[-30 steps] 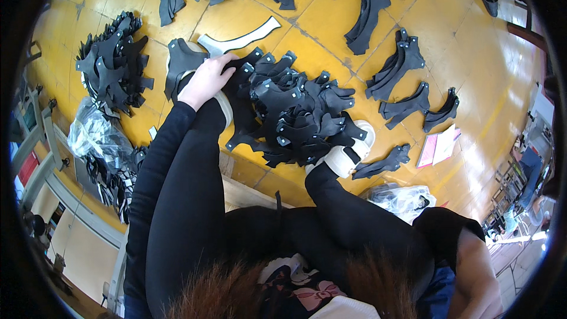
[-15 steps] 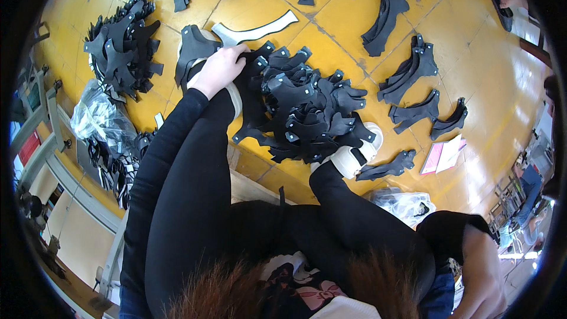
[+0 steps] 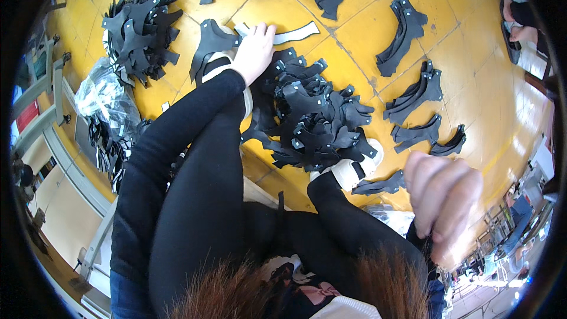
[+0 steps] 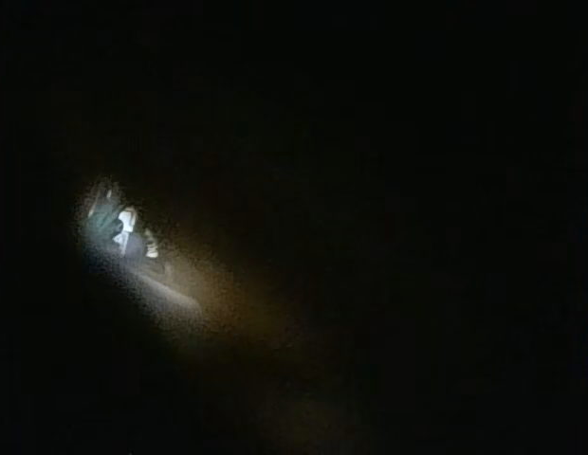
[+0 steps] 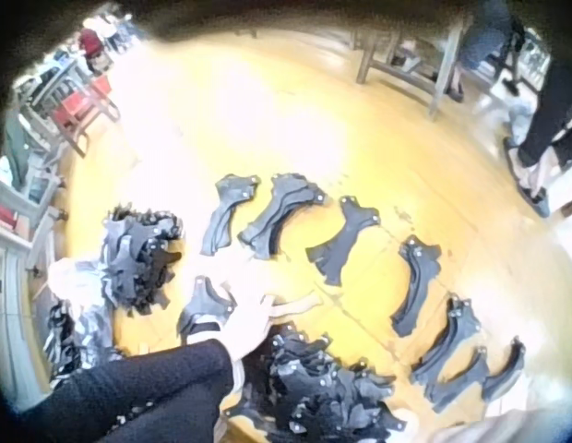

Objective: The person sits on the floor and sorts black plastic parts by picking them up, inspecting them, and placing them into piles. The person handles the parts one at a time, occasionally adjusting the piles.

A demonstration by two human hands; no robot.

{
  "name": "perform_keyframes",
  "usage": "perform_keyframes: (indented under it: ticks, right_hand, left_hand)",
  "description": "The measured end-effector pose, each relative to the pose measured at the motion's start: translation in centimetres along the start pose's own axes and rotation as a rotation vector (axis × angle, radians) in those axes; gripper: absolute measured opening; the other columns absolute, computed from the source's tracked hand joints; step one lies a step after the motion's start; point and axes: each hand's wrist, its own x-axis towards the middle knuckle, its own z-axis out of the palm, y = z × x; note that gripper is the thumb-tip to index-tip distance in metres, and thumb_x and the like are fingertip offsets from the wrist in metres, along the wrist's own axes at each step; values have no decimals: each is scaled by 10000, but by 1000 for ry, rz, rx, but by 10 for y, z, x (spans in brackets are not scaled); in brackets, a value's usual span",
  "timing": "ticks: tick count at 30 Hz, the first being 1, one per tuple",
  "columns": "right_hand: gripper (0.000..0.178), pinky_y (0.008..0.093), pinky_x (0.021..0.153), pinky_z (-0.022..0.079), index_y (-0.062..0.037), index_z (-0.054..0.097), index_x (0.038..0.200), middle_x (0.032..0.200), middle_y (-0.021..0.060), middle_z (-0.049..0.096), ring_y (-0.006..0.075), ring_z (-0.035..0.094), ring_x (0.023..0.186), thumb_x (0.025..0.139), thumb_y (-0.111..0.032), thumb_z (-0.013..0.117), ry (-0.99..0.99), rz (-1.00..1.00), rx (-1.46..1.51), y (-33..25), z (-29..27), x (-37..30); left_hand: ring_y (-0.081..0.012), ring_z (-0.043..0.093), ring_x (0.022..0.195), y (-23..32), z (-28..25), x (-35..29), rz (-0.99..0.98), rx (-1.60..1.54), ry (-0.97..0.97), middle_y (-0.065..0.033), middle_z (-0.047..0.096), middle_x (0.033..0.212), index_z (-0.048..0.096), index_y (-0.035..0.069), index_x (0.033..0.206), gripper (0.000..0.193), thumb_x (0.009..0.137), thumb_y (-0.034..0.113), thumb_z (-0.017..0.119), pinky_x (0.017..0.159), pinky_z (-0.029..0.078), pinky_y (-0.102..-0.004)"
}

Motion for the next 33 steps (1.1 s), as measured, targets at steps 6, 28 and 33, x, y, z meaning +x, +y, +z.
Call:
perform_keyframes:
  ticks: [6,28,33]
  right_hand:
    - [279,332,634,400,-78,601,790,763,66,674,184,553,611,858,-317,727,257,288,-162,23,14,-30]
    - [130,231,709,470,21,721,949,769,31,676,87,617,746,921,-98,679,838,742,-256,150,-1,-63]
    - [130,233,710,470,20,718,958,771,27,676,82,615,743,917,-99,682,847,748,-230,155,-2,-69]
  left_hand:
    - [-345,598,899,11,-15,21,27,-227,5,-124,566,945,586,30,1013,242,813,109,697,793,503,-432]
    - [-195,635,981,78,-75,-14,1216,-231,4,-52,611,1096,610,112,1008,209,800,121,630,842,541,-301]
    - [-226,632,961,75,-79,-11,1151,-270,-12,-67,614,1086,610,113,1011,211,801,125,631,811,540,-328]
